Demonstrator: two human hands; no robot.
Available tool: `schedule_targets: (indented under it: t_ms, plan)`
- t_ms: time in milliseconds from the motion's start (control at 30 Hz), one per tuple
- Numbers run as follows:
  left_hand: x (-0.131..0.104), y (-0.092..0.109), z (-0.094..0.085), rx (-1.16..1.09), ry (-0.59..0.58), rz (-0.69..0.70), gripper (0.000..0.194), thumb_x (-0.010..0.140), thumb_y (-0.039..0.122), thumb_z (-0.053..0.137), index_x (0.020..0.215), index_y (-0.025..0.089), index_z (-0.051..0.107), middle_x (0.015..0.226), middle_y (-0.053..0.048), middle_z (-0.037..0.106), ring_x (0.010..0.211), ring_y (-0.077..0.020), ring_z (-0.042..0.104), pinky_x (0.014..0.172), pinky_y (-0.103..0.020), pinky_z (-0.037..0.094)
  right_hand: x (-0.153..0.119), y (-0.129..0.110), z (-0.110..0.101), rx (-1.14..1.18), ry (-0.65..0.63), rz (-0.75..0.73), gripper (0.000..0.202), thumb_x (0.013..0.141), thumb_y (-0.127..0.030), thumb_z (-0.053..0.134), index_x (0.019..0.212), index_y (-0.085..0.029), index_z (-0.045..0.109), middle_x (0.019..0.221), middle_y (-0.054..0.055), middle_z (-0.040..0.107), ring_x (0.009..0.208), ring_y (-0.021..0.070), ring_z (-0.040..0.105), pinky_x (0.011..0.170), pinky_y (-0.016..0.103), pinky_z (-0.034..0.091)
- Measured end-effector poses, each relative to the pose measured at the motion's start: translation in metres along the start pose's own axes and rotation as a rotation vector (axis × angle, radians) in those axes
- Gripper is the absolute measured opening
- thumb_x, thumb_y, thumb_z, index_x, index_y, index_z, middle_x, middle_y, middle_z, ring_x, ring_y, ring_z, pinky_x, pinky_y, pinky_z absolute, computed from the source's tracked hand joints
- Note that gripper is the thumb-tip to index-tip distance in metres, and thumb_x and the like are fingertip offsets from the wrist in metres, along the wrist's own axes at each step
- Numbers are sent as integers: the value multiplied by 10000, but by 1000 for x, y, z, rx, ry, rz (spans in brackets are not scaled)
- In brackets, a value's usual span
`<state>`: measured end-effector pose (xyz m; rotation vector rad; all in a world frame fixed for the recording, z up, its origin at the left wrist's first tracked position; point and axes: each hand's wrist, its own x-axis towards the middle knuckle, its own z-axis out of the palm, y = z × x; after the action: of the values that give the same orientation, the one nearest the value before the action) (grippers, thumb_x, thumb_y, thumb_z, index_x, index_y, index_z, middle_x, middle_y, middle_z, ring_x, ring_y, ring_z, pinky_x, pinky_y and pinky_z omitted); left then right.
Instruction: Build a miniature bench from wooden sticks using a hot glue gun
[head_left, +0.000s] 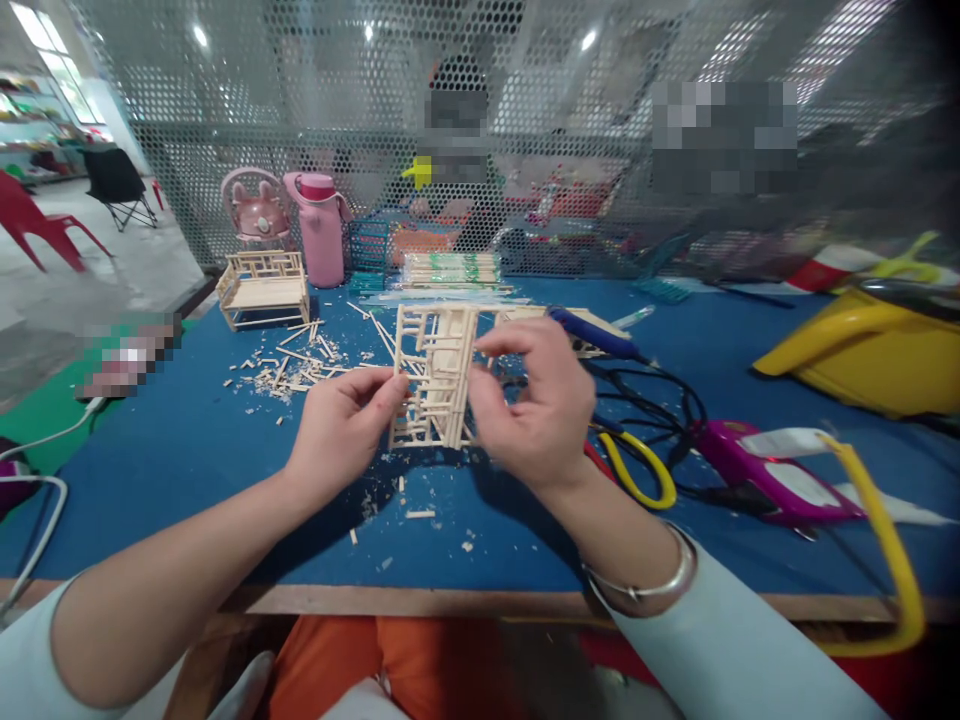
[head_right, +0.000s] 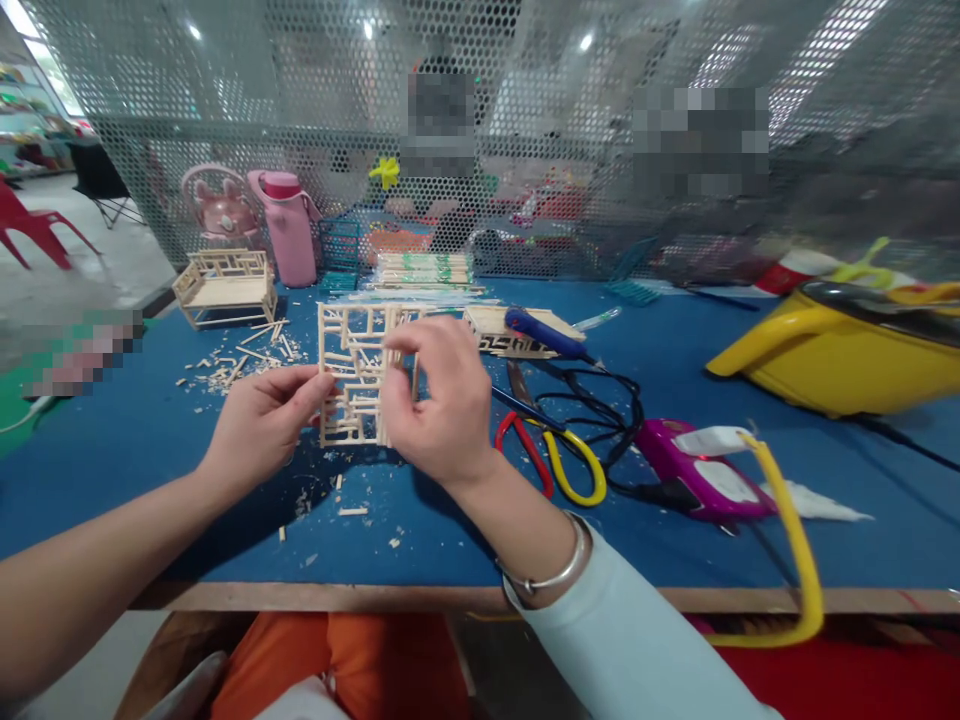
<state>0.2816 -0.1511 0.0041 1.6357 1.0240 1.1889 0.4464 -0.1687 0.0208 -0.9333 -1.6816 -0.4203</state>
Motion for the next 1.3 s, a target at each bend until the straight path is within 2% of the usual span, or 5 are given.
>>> schedule_targets:
  t_ms: [67,233,467,767,1300]
  plan:
    - [0,0,1,-21,22,-17,253,774,390,598,758,161,706,651,-16,646,576,-114,536,536,-210,421,1,4,-1,-5,55,57,173,694,-67,500,789,-210,516,761,22,535,744,177,526,682,336,428]
    - [1,0,0,-63,49,-46,253,744,405,637,774,166,713,658,-14,676,580,-120,574,533,-206,434,-1,4,1,-20,-34,54,143,668,-129,528,779,-213,491,815,37,481,823,207,513,741,385,434]
    - [3,-3,-1,-53,47,-65,287,754,430,623,789,159,711,652,-20,671,579,-128,587,511,-205,433,-6,-3,10,-40,-46,74,126,678,-139,571,773,-208,523,868,47,434,866,211,495,800,409,440]
    - [3,-4,-1,-60,47,-59,275,757,419,624,821,169,721,650,-19,673,576,-123,584,515,-203,439,-7,-5,13,-69,-23,77,74,706,-164,593,760,-205,562,875,45,451,868,205,498,803,404,432]
    - [3,-3,-1,-49,35,-73,286,769,427,610,799,156,695,688,-19,678,607,-120,605,530,-196,458,-8,-3,11,-24,-47,60,215,643,-88,535,825,-202,545,880,52,447,875,220,494,810,420,436]
